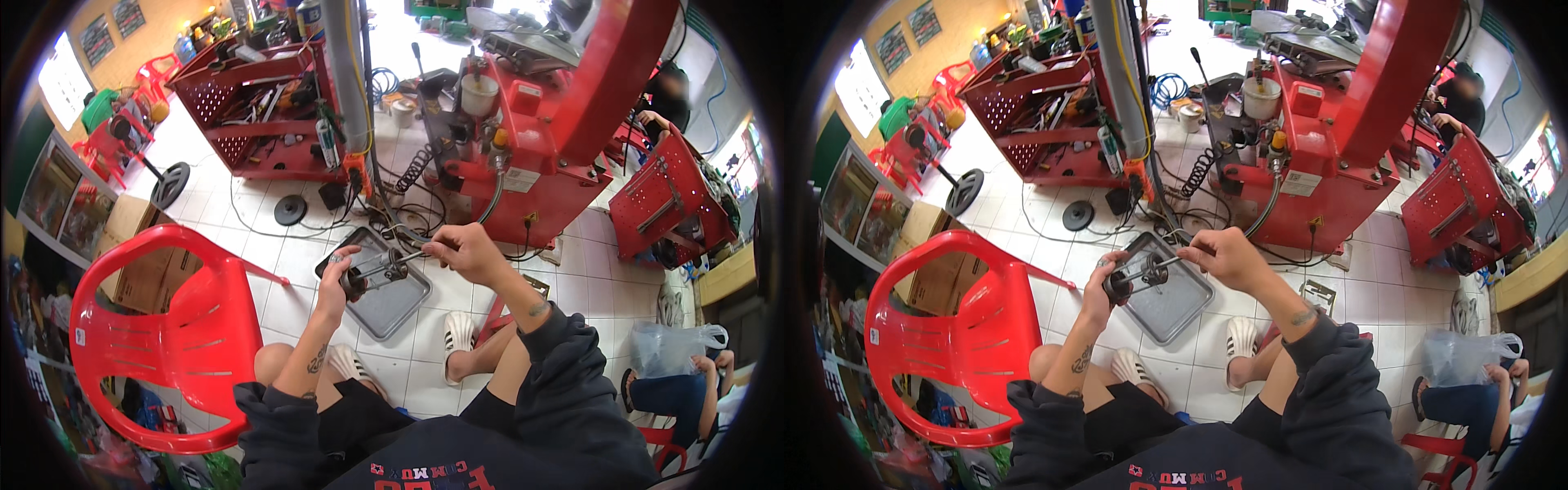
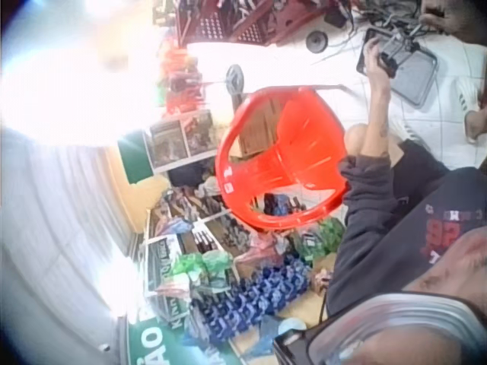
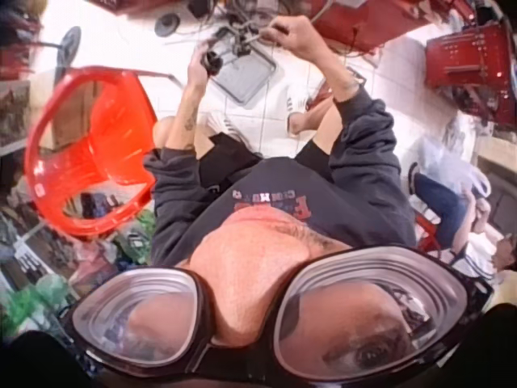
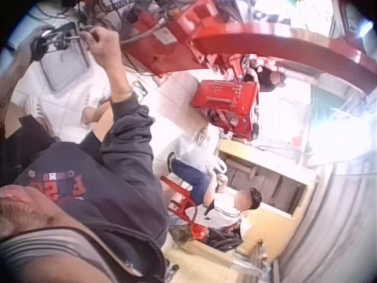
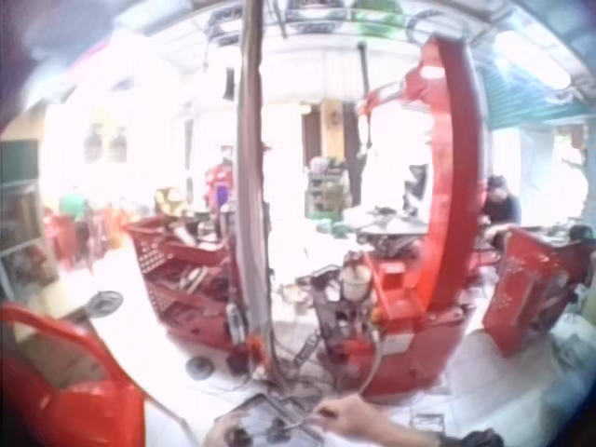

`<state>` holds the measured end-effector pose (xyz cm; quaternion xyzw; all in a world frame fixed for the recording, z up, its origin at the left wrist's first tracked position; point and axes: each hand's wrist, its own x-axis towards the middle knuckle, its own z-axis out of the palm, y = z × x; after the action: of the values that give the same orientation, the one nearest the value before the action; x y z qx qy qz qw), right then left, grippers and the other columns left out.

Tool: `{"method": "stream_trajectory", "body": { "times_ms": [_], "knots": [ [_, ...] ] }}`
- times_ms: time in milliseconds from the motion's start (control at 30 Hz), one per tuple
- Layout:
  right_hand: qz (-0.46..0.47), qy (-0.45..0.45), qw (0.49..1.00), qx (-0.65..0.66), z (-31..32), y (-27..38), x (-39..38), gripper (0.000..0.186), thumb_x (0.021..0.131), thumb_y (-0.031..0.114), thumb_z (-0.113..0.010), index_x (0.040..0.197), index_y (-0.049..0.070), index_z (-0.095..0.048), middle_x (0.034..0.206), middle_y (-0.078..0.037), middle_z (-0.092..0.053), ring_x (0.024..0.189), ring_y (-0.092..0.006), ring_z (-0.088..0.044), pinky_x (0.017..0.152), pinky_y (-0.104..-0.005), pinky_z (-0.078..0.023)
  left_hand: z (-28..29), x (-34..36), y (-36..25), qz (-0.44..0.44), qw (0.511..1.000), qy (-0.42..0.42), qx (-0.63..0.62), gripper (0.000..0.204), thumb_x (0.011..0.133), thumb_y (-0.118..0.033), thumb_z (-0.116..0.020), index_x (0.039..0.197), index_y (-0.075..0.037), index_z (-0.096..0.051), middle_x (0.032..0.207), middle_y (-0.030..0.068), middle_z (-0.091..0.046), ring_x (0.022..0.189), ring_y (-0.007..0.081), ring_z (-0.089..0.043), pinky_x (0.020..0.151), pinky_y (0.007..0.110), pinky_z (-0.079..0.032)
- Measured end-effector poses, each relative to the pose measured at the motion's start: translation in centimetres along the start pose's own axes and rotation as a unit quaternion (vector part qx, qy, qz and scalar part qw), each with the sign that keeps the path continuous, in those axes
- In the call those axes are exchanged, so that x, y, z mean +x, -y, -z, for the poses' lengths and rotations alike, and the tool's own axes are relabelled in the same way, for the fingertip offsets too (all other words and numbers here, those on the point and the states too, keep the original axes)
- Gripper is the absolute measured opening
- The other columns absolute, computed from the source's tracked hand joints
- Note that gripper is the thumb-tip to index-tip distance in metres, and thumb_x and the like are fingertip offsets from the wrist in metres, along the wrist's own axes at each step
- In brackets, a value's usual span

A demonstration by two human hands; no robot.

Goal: The person sits on the floor and uses a screwdriver to manipulate a cylindrical mechanical component. They repeatedly insert the tool into the part, rotate it, and adjust the internal mechanism while holding the object in their hands.

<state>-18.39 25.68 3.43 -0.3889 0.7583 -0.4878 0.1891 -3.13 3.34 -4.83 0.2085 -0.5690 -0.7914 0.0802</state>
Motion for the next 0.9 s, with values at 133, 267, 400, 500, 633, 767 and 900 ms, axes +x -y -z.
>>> {"method": "stream_trajectory", "body": {
  "times_ms": [133,267,400,500,633,767,900],
  "knots": [
    [0.005,-0.035,0.995,-0.096,-0.5,-0.2,-0.2,0.051,0.096,0.046,-0.056,0.077,0.000,-0.065,0.051,-0.011,-0.049,0.045,-0.0177,-0.044,0.048,-0.0350,-0.038,-0.6,-0.3,0.0,0.027,0.999,-0.002,-0.030,0.037,0.096,-0.030,-0.038,0.124,-0.010,-0.052,0.082,0.0040,-0.056,0.063,0.0124,-0.056,0.048,0.025,-0.038],
    [0.108,-0.006,0.994,0.016,-0.2,-1.9,0.1,0.049,0.087,0.048,-0.067,0.115,0.007,-0.065,0.086,-0.014,-0.066,0.072,-0.0197,-0.060,0.067,-0.0336,-0.050,-0.8,-0.3,0.0,0.051,0.995,-0.035,-0.082,0.035,0.096,-0.031,-0.041,0.124,-0.013,-0.055,0.079,0.0023,-0.053,0.063,0.0118,-0.059,0.047,0.023,-0.038],
    [0.016,0.113,0.985,0.131,-0.3,0.2,-0.5,0.090,0.065,0.027,-0.090,0.142,0.013,-0.045,0.126,-0.013,-0.055,0.108,-0.0253,-0.058,0.087,-0.0372,-0.054,-1.7,-0.4,0.1,0.087,0.986,0.041,-0.134,0.034,0.098,-0.035,-0.042,0.123,-0.015,-0.055,0.084,0.0036,-0.055,0.068,0.0142,-0.058,0.050,0.026,-0.039],
    [0.005,0.148,0.980,0.137,-1.6,-0.7,-0.3,0.087,0.066,0.029,-0.090,0.141,0.013,-0.047,0.125,-0.012,-0.055,0.113,-0.0218,-0.057,0.088,-0.0368,-0.053,-3.3,-0.7,0.2,0.143,0.968,0.066,-0.198,0.036,0.099,-0.039,-0.043,0.123,-0.017,-0.056,0.089,0.0044,-0.060,0.072,0.0155,-0.058,0.056,0.029,-0.042],
    [0.043,0.100,0.975,0.195,-3.4,-0.3,-0.6,0.083,0.066,0.025,-0.090,0.137,0.010,-0.050,0.122,-0.008,-0.057,0.114,-0.0171,-0.056,0.095,-0.0343,-0.049,-4.1,-1.7,0.5,0.198,0.930,0.077,-0.299,0.038,0.098,-0.045,-0.042,0.114,-0.014,-0.058,0.090,0.0048,-0.063,0.075,0.0182,-0.058,0.061,0.032,-0.043],
    [0.080,0.061,0.956,0.274,-5.2,-0.1,-0.2,0.067,0.076,0.017,-0.084,0.133,0.004,-0.051,0.114,-0.007,-0.065,0.111,-0.0172,-0.060,0.102,-0.0346,-0.044,-5.6,-1.3,2.7,0.218,0.880,0.152,-0.393,0.047,0.098,-0.051,-0.036,0.099,-0.010,-0.059,0.082,0.0091,-0.060,0.072,0.0245,-0.056,0.062,0.036,-0.043],
    [0.045,0.042,0.947,0.315,-4.8,-0.8,-0.1,0.052,0.082,0.006,-0.077,0.126,-0.001,-0.051,0.117,-0.012,-0.065,0.108,-0.0175,-0.062,0.097,-0.0345,-0.049,-7.0,-1.5,0.7,0.181,0.915,0.148,-0.328,0.067,0.096,-0.065,-0.029,0.107,-0.008,-0.061,0.092,0.0127,-0.064,0.076,0.0277,-0.060,0.067,0.037,-0.047]
  ]
}}
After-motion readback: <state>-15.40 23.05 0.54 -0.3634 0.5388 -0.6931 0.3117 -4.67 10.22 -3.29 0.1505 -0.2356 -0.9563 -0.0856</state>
